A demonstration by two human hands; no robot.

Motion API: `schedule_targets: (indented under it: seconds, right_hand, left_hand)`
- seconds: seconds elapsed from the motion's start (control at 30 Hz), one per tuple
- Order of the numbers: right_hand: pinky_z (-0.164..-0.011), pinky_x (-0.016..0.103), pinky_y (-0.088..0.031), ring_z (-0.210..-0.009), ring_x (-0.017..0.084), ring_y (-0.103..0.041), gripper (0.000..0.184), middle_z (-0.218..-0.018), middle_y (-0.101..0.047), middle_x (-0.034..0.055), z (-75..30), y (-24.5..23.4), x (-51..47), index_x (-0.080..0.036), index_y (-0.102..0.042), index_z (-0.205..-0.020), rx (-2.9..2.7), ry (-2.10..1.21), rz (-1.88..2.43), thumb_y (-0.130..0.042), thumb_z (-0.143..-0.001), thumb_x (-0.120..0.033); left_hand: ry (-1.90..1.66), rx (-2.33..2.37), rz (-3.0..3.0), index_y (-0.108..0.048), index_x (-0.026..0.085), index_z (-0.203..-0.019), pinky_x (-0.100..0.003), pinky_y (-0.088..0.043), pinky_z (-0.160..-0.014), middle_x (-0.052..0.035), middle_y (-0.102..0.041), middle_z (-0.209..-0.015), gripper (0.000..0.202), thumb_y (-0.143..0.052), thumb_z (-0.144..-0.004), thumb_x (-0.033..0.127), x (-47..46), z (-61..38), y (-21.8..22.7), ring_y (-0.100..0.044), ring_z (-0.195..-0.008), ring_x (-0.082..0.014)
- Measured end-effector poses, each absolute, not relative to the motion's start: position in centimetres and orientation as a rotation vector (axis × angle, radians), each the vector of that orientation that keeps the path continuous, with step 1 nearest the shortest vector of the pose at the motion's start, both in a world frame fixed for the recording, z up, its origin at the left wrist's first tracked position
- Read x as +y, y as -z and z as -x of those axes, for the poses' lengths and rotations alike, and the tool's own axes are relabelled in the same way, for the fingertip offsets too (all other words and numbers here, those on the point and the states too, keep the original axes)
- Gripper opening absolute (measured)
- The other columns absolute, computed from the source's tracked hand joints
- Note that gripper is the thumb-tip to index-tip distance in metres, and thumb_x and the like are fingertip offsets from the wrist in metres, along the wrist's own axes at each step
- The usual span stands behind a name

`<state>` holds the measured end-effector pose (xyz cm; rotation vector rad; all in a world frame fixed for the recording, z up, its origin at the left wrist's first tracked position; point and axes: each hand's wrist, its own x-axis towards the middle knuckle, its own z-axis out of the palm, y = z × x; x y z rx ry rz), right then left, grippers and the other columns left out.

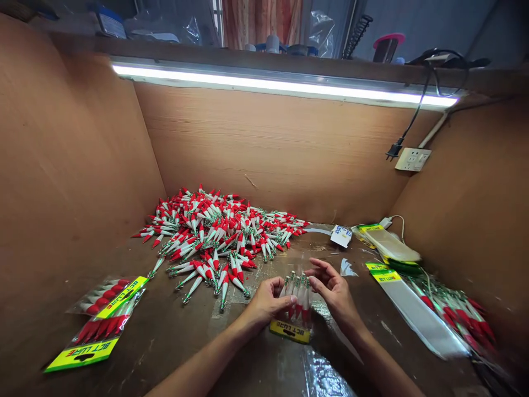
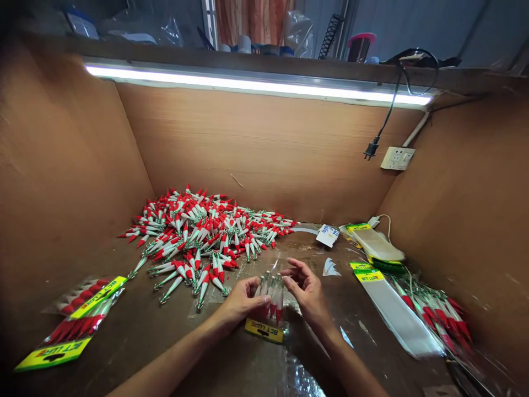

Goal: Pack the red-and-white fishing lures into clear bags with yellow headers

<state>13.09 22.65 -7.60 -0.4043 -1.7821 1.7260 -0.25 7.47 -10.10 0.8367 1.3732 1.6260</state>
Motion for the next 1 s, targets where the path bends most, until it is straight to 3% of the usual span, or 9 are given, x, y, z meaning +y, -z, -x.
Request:
schedule_targets:
  seconds: [0.1, 0.23, 0.37, 0.47, 0.6, 0.83, 1.0]
  right_hand:
    - [-0.077, 0.03, -0.051, -0.089, 0.02, -0.064, 0.048, -0.095, -0.07, 0.0057, -13.1, 7.6, 22.7, -0.021, -0.061, -0.124, -1.8, -1.744, 0.395, -0.075, -0.083, -0.041]
    - [-0.078, 0.031, -0.05, -0.09, 0.021, -0.064, 0.047, -0.097, -0.07, 0.0062, -13.0, 8.0, 22.8, -0.021, -0.062, -0.125, -1.848, -1.736, 0.368, -0.073, -0.085, -0.042]
    - [-0.072, 0.03, -0.048, -0.079, 0.02, -0.061, 0.032, -0.088, -0.07, 0.0059, -13.1, 8.0, 23.0, -0.017, -0.073, -0.096, -1.996, -1.673, 0.378, -0.072, -0.084, -0.047]
    - [-0.065, 0.027, -0.045, -0.069, 0.017, -0.057, 0.032, -0.074, -0.066, 0.0029, -13.2, 7.9, 23.1, -0.016, -0.071, -0.08, -2.04, -1.63, 0.43, -0.072, -0.083, -0.048]
    - [-0.064, 0.026, -0.043, -0.067, 0.016, -0.054, 0.032, -0.073, -0.063, 0.0013, -13.3, 7.8, 23.0, -0.016, -0.069, -0.08, -2.013, -1.621, 0.48, -0.072, -0.083, -0.048]
    - [-0.064, 0.026, -0.042, -0.069, 0.016, -0.053, 0.034, -0.075, -0.062, 0.0019, -13.3, 7.4, 22.7, -0.016, -0.068, -0.081, -2.077, -1.592, 0.427, -0.07, -0.085, -0.049]
    - [-0.065, 0.027, -0.044, -0.07, 0.017, -0.055, 0.035, -0.075, -0.063, 0.0025, -13.3, 7.5, 22.6, -0.017, -0.068, -0.083, -2.059, -1.639, 0.402, -0.07, -0.084, -0.051]
  left_hand:
    - [-1.591, 1.375, -0.849, -0.069, 0.011, -0.106, -0.026, -0.049, -0.067, -0.0091, -0.073, -0.092, 0.051, -0.086, -0.067, 0.038, 7.5, -0.2, 10.0, -0.067, -0.075, -0.02]
    - [-1.529, 1.526, -0.9, -0.071, 0.01, -0.085, -0.022, -0.042, -0.058, -0.0037, -0.07, -0.075, 0.034, -0.084, -0.066, 0.036, 7.4, -0.7, 9.9, -0.059, -0.063, -0.0148]
    - [-1.476, 1.603, -0.879, -0.07, 0.01, -0.08, -0.022, -0.038, -0.054, -0.0026, -0.067, -0.068, 0.026, -0.078, -0.069, 0.032, 7.4, -0.9, 10.1, -0.057, -0.058, -0.0142]
    - [-1.479, 1.596, -0.875, -0.069, 0.01, -0.082, -0.022, -0.038, -0.055, -0.0021, -0.066, -0.07, 0.028, -0.078, -0.07, 0.034, 7.4, -1.0, 10.2, -0.056, -0.059, -0.0137]
    - [-1.469, 1.46, -0.895, -0.07, 0.01, -0.091, -0.023, -0.041, -0.059, -0.0032, -0.068, -0.079, 0.039, -0.083, -0.066, 0.037, 7.4, -1.2, 10.3, -0.056, -0.064, -0.0138]
    - [-1.456, 1.721, -0.842, -0.063, 0.013, -0.074, -0.021, -0.033, -0.049, 0.0036, -0.056, -0.063, 0.021, -0.075, -0.065, 0.027, 7.6, -1.6, 10.7, -0.044, -0.054, -0.0099]
    - [-1.491, 1.733, -0.843, -0.061, 0.014, -0.071, -0.022, -0.031, -0.049, 0.0047, -0.054, -0.06, 0.019, -0.073, -0.066, 0.028, 7.6, -1.7, 10.5, -0.043, -0.053, -0.0098]
